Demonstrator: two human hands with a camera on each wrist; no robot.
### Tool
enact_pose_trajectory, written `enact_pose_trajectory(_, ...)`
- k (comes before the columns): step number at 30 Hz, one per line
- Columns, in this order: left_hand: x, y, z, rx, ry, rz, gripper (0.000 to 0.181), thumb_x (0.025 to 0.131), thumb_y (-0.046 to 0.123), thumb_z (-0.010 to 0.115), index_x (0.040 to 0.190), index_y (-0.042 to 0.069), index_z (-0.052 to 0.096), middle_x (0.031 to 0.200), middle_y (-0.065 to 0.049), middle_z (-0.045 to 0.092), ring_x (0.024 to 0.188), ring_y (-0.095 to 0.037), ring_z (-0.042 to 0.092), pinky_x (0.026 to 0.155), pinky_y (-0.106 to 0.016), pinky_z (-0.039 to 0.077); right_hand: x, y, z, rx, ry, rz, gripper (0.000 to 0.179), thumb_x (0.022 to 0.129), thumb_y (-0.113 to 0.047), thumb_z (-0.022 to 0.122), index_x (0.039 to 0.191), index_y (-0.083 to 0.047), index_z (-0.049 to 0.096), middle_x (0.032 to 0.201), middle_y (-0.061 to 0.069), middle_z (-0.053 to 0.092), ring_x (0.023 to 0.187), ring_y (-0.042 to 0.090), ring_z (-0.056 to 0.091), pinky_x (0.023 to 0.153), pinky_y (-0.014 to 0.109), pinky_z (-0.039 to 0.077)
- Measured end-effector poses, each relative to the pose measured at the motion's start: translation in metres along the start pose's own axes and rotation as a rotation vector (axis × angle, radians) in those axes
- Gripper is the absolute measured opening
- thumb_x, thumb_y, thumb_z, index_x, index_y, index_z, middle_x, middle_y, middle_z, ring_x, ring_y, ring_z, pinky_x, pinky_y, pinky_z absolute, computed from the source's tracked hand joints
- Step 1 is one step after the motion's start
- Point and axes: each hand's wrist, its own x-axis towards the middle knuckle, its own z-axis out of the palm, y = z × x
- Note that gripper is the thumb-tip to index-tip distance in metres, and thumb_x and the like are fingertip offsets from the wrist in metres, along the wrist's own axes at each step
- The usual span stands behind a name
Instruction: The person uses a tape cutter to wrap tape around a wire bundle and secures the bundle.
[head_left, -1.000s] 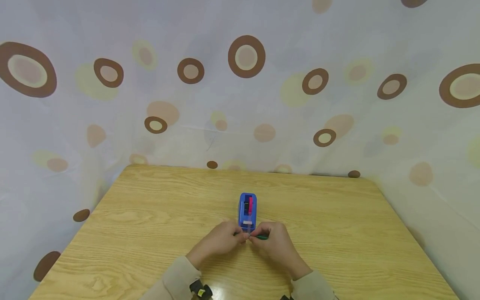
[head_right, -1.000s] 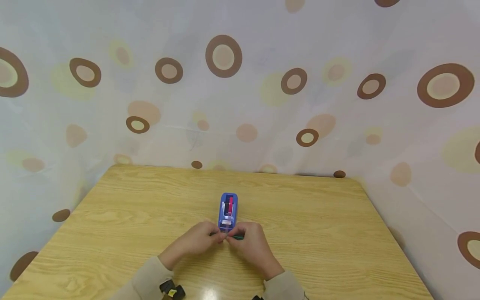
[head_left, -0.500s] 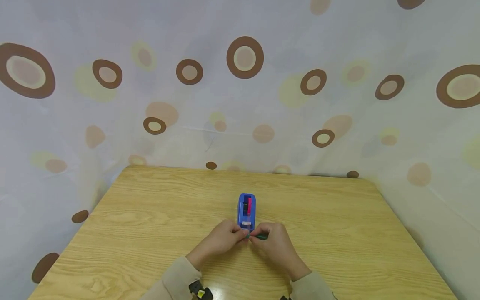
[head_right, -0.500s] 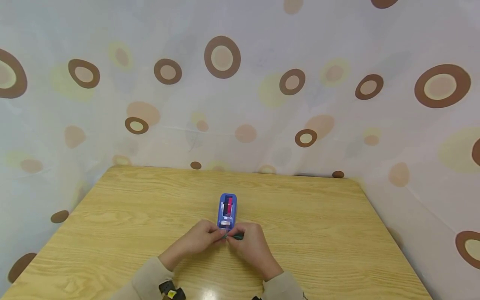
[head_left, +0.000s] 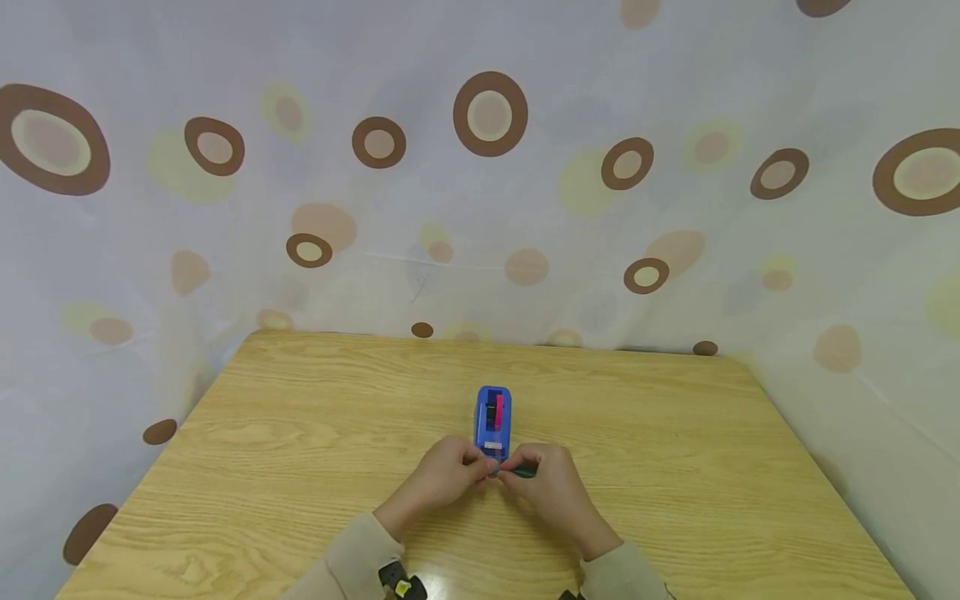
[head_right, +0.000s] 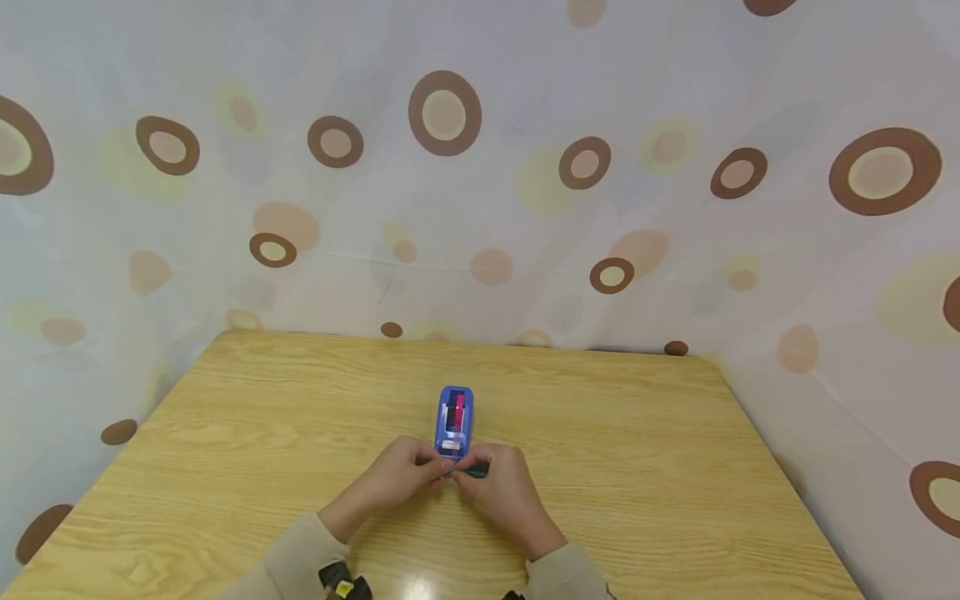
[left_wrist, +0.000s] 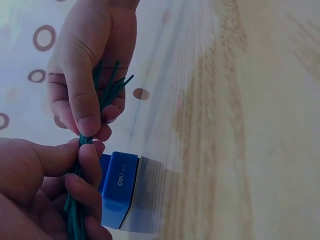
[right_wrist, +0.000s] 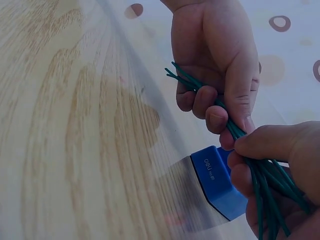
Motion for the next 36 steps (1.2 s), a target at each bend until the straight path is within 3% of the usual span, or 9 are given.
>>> enact_pose_trajectory(11,0.001,0.001,0.001,0.034,0.049,-0.015,0.024,0.096,0.024,0.066,0.077,0.015,0.077,0.070,0.008,0.062,0.060,-0.009,0.047,0.050,-0.022,0.034,0.002,0.011,-0.002,0.185,-0.063,0.094,0.006,0.085,-0.009,0.078,0.089,-0.008,0.074,0.094,0.002,0.072,0.083,0.016,0.066,0.073,0.026,0.053)
enact_pose_trajectory(17,0.002,0.001,0.002,0.092,0.077,0.021,0.020,0.095,0.023,0.068,0.080,0.015,0.079,0.067,0.010,0.060,0.061,-0.008,0.049,0.051,-0.022,0.037,0.001,-0.006,-0.010,0.237,-0.113,0.127,0.007,0.089,-0.005,0.072,0.093,0.001,0.073,0.095,0.013,0.071,0.082,0.021,0.067,0.070,0.024,0.053)
enact_pose_trajectory(20,0.002,0.002,0.002,0.117,0.091,0.053,0.018,0.094,0.022,0.069,0.081,0.015,0.079,0.066,0.011,0.060,0.060,-0.007,0.049,0.052,-0.022,0.038,0.001,-0.012,-0.013,0.248,-0.122,0.139,0.009,0.090,-0.004,0.071,0.094,0.004,0.071,0.094,0.016,0.071,0.081,0.025,0.066,0.068,0.024,0.053)
enact_pose_trajectory(25,0.002,0.001,0.002,0.155,0.109,0.106,0.017,0.094,0.021,0.070,0.081,0.015,0.080,0.065,0.012,0.060,0.059,-0.004,0.049,0.052,-0.021,0.039,0.002,0.000,-0.009,0.249,-0.115,0.149,0.011,0.090,-0.010,0.073,0.096,0.000,0.070,0.094,0.012,0.072,0.083,0.023,0.067,0.070,0.024,0.053)
enact_pose_trajectory(32,0.002,0.001,0.001,0.162,0.105,0.125,0.013,0.092,0.020,0.072,0.088,0.013,0.081,0.072,0.013,0.064,0.060,-0.003,0.050,0.052,-0.021,0.042,0.004,0.009,-0.007,0.217,-0.126,0.135,0.015,0.090,-0.016,0.075,0.097,-0.003,0.072,0.092,0.006,0.071,0.082,0.020,0.066,0.071,0.026,0.053)
enact_pose_trajectory(36,0.002,0.001,0.001,0.169,0.107,0.141,0.012,0.092,0.021,0.072,0.089,0.013,0.081,0.073,0.013,0.064,0.060,-0.003,0.050,0.052,-0.021,0.042,0.002,-0.001,-0.011,0.204,-0.157,0.104,0.010,0.091,-0.010,0.072,0.097,-0.001,0.071,0.095,0.008,0.071,0.087,0.023,0.066,0.075,0.026,0.052)
